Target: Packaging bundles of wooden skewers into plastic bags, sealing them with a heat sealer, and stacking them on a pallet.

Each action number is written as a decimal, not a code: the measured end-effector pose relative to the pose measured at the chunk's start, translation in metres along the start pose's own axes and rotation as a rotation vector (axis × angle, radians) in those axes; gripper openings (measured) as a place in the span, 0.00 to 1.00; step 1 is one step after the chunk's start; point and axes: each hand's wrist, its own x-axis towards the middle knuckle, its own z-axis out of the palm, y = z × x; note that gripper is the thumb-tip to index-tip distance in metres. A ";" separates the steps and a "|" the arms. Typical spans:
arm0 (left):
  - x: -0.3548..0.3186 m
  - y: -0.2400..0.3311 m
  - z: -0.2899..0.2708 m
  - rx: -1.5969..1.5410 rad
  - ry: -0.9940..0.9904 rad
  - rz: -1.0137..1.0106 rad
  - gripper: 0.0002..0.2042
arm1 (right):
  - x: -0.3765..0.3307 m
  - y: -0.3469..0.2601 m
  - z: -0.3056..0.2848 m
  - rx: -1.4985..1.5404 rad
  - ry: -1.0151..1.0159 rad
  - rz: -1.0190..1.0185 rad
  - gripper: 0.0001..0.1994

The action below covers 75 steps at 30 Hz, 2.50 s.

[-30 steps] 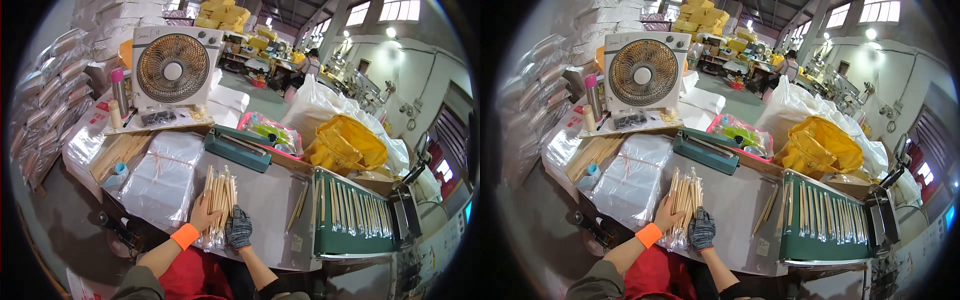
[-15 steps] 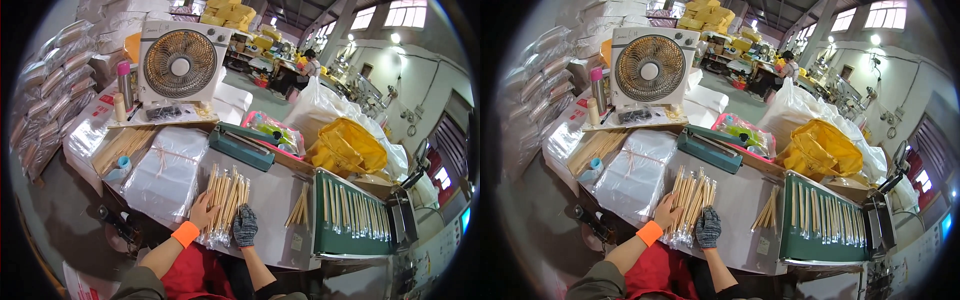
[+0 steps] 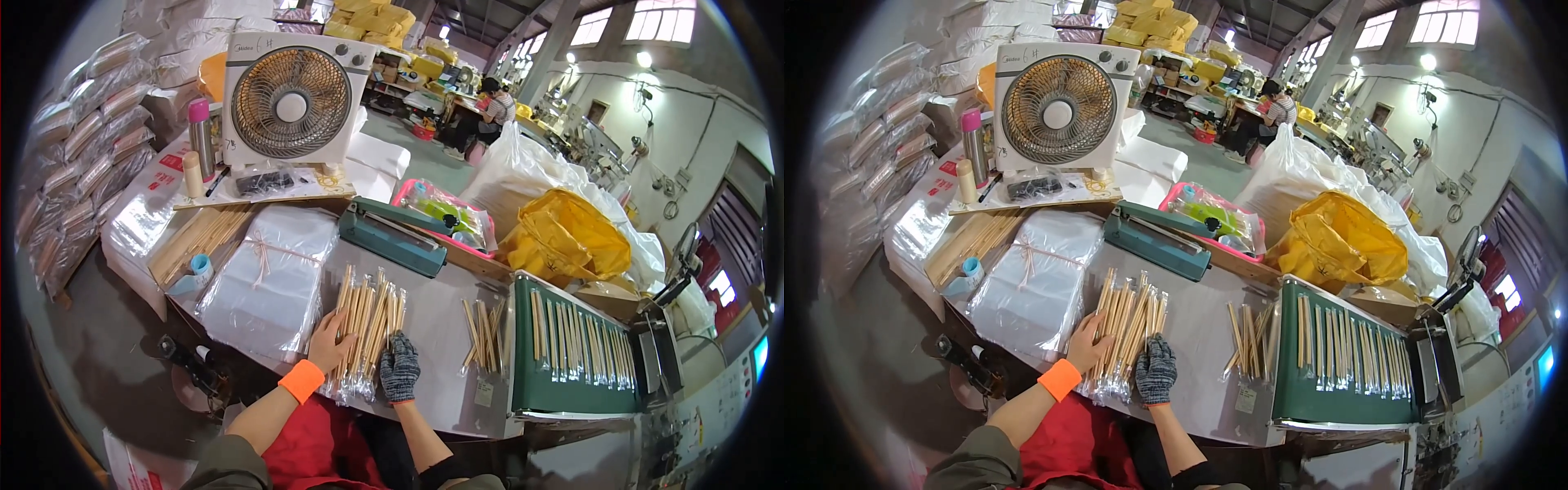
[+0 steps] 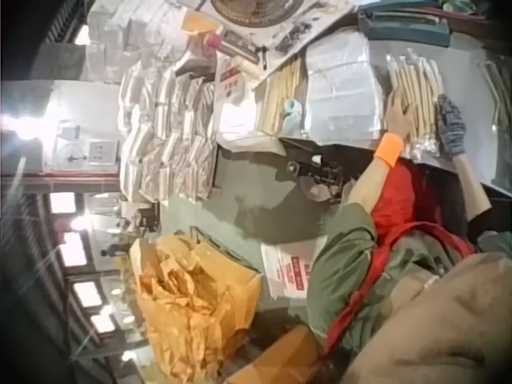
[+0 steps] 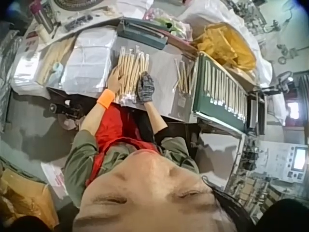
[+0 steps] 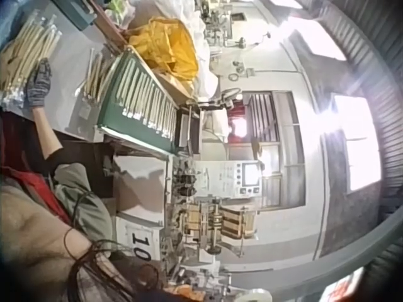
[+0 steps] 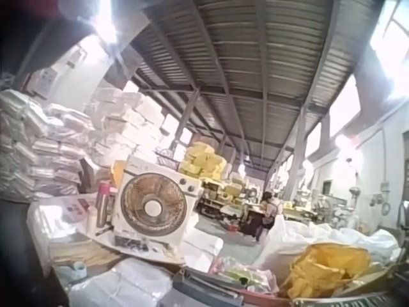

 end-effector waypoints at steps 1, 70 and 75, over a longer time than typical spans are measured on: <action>0.000 -0.001 0.000 0.009 -0.004 -0.003 0.28 | 0.000 0.001 0.001 0.007 0.000 0.000 0.18; 0.004 -0.003 0.007 0.064 -0.063 0.081 0.25 | 0.001 0.083 -0.066 -0.457 0.097 0.110 0.18; 0.003 -0.004 0.005 0.063 -0.053 0.091 0.25 | 0.001 0.080 -0.067 -0.427 0.087 0.109 0.18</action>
